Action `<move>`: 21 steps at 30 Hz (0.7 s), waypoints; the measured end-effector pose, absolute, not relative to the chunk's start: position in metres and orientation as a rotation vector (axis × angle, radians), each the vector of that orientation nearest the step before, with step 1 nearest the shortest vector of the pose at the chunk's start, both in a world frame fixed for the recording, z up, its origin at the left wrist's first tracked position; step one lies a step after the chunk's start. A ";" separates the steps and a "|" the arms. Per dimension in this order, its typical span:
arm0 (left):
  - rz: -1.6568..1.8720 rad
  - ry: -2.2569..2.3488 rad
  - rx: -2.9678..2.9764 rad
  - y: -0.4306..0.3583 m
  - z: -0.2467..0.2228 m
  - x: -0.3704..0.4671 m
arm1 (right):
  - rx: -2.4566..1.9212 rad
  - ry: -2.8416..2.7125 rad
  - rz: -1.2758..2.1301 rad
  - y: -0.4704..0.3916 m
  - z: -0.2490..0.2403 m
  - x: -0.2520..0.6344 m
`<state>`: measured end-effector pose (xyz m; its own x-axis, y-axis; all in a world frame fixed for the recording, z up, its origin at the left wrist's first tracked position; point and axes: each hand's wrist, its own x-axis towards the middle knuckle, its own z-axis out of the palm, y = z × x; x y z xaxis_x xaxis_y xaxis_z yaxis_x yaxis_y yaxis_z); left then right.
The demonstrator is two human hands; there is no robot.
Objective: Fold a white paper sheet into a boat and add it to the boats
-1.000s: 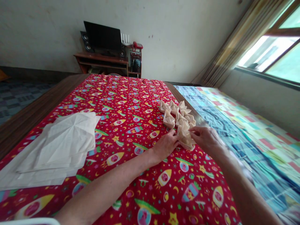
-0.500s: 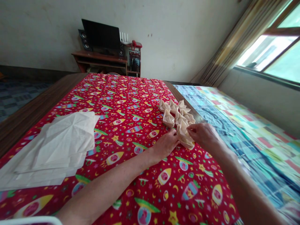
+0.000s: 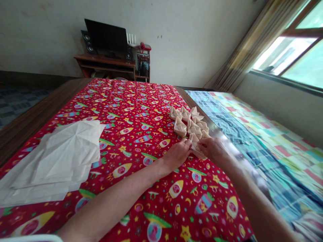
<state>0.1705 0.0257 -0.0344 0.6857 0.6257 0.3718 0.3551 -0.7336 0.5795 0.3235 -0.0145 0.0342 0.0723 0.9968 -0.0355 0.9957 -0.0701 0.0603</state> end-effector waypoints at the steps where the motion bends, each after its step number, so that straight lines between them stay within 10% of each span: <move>1: 0.785 0.773 2.426 0.025 -0.034 0.170 | 2.237 2.107 0.022 -0.013 0.031 0.324; 21: 0.807 0.776 2.430 0.021 -0.037 0.158 | 2.266 2.286 0.263 -0.025 0.021 0.313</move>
<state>0.1578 0.0205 -0.0366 0.6688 0.6341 0.3882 0.3629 -0.7342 0.5738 0.3129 -0.0247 0.0207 -0.0134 0.9842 0.1768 0.9986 0.0040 0.0533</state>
